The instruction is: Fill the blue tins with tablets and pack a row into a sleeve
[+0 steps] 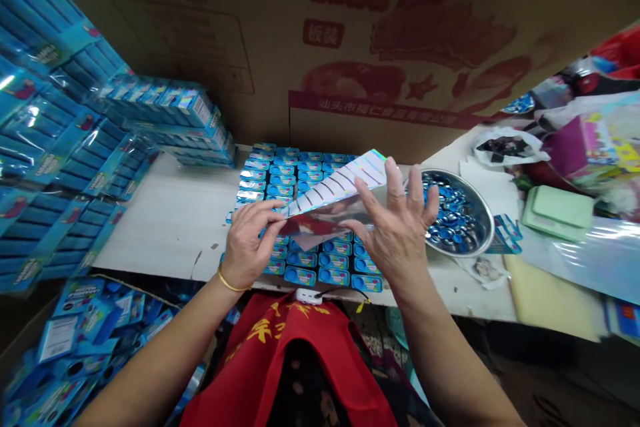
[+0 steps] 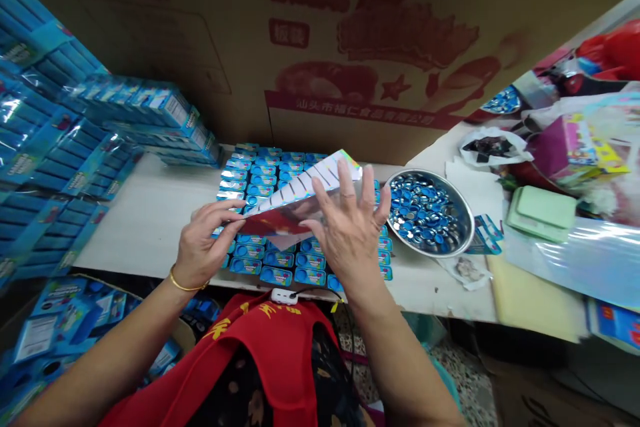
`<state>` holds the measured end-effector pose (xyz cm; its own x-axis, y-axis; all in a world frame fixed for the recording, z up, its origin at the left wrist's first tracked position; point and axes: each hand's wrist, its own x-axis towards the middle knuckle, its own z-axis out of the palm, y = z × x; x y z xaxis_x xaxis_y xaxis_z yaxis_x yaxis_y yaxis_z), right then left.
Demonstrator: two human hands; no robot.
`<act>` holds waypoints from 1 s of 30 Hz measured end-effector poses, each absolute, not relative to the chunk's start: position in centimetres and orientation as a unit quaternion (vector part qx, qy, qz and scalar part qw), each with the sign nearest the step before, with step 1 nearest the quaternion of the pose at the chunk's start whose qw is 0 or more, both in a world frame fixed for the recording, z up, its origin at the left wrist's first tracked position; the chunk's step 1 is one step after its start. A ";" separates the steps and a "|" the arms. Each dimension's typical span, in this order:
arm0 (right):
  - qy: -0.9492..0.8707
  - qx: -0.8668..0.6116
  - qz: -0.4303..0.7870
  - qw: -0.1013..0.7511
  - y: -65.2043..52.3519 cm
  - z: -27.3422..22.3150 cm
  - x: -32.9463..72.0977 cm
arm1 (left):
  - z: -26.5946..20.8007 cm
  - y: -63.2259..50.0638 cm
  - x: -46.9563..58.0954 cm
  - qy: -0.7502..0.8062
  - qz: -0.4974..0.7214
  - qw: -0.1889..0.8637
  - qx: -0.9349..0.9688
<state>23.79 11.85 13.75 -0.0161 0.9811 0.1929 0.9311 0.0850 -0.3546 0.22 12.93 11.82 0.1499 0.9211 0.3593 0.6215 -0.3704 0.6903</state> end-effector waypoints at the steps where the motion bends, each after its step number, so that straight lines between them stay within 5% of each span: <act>1: -0.734 -0.650 0.075 0.183 12.3 14.5 22.9 | 12.2 12.8 0.3 0.513 0.388 0.201 0.739; 6: -0.872 -0.451 0.160 0.104 14.6 15.9 19.7 | 14.0 12.3 0.9 0.463 0.416 0.224 0.750; 12: -0.896 -0.392 0.167 0.127 15.5 15.1 20.6 | 14.9 13.2 0.9 0.477 0.415 0.370 0.680; 26: -0.725 -0.548 0.326 0.260 17.5 18.5 34.3 | 16.6 15.5 2.7 0.480 0.573 0.539 0.389; 30: -0.708 -0.576 0.352 0.209 20.0 15.9 36.6 | 13.0 16.4 4.0 0.494 0.560 0.608 0.270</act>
